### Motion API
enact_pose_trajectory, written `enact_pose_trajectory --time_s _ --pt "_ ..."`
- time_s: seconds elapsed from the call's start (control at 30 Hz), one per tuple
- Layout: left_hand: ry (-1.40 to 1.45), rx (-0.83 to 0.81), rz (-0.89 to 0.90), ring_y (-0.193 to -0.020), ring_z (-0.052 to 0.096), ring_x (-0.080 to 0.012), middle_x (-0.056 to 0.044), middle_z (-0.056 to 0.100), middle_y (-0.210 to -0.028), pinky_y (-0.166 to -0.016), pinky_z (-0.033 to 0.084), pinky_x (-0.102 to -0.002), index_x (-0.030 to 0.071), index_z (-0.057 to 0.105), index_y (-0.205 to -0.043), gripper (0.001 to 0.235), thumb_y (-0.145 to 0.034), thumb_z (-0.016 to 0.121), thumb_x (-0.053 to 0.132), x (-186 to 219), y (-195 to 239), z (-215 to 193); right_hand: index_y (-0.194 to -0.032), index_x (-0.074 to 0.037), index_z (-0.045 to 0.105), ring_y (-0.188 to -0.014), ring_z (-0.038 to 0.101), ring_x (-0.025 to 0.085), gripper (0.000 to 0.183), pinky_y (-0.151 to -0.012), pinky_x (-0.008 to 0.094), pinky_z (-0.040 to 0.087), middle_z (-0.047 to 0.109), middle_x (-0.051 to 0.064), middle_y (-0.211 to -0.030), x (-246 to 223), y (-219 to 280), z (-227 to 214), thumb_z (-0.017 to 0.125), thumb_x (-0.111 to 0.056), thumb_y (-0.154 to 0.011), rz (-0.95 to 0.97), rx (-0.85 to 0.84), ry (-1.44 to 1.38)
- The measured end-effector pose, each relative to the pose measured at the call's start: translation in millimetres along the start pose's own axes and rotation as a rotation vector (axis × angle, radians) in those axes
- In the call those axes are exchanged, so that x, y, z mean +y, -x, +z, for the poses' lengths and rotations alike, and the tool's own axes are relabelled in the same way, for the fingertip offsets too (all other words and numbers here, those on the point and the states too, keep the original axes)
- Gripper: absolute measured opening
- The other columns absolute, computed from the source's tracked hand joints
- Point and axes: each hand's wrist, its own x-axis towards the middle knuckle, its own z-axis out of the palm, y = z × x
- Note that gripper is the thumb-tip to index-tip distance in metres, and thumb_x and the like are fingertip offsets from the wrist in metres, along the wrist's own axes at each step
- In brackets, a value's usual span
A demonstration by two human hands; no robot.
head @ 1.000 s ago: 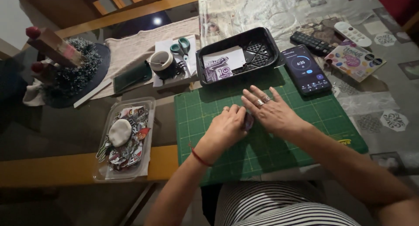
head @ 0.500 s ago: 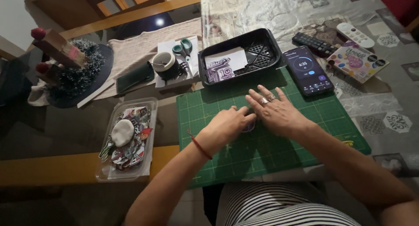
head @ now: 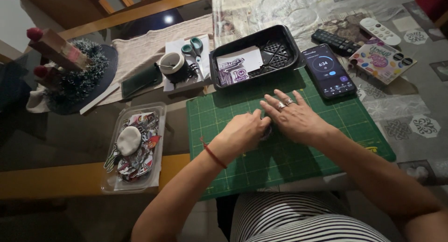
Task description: The person is sorting through a large pile of various stickers on a cutting mat and placing them into a clear plastic container.
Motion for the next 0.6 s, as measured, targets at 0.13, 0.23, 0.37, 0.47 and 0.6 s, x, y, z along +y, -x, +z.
enact_pose_trajectory --time_s 0.13,0.23,0.37,0.47,0.6 --pt "0.099 -0.038 -0.028 -0.085 0.080 -0.0430 -0.021 0.071 -0.110 -0.065 0.066 -0.049 0.008 0.066 -0.129 0.035 -0.096 0.076 0.015 -1 3 -8 -0.170 -0.018 0.028 -0.164 0.027 0.040 0.073 -0.122 0.074 0.031 0.035 0.012 -0.175 -1 3 -1 0.051 -0.021 -0.101 -0.006 0.017 0.030" --pt "0.075 0.006 -0.044 -0.093 0.077 -0.0456 -0.020 0.068 -0.119 -0.067 0.066 -0.055 0.010 0.058 -0.144 0.060 -0.089 0.081 0.017 -1 12 -13 -0.170 -0.019 0.027 -0.164 0.027 0.041 0.073 -0.122 0.075 0.030 0.035 0.012 -0.174 0 2 -2 0.050 -0.021 -0.101 -0.008 0.027 0.010" --pt "0.118 -0.016 -0.061 -0.111 0.072 -0.0500 -0.023 0.060 -0.144 -0.077 0.066 -0.060 0.009 0.047 -0.159 0.088 -0.085 0.089 0.028 -5 30 -34 -0.171 -0.021 0.026 -0.164 0.027 0.040 0.077 -0.123 0.074 0.029 0.036 0.011 -0.174 -2 1 -3 0.055 -0.023 -0.099 -0.017 0.009 -0.001" --pt "0.152 0.019 -0.070 -0.113 0.071 -0.0508 -0.023 0.061 -0.144 -0.078 0.065 -0.059 0.008 0.048 -0.156 0.081 -0.088 0.086 0.026 -5 44 -37 -0.171 -0.022 0.027 -0.163 0.030 0.039 0.078 -0.123 0.074 0.029 0.039 0.010 -0.173 -5 6 -17 0.055 -0.020 -0.099 -0.026 0.002 -0.047" --pt "0.021 0.253 -0.060 -0.115 0.072 -0.0402 -0.013 0.064 -0.142 -0.078 0.066 -0.050 0.019 0.049 -0.157 0.081 -0.087 0.087 0.030 -14 58 6 -0.169 -0.017 0.033 -0.158 0.040 0.042 0.072 -0.122 0.072 0.035 0.045 0.015 -0.169 -13 12 -43 0.051 -0.011 -0.099 -0.063 -0.009 -0.162"
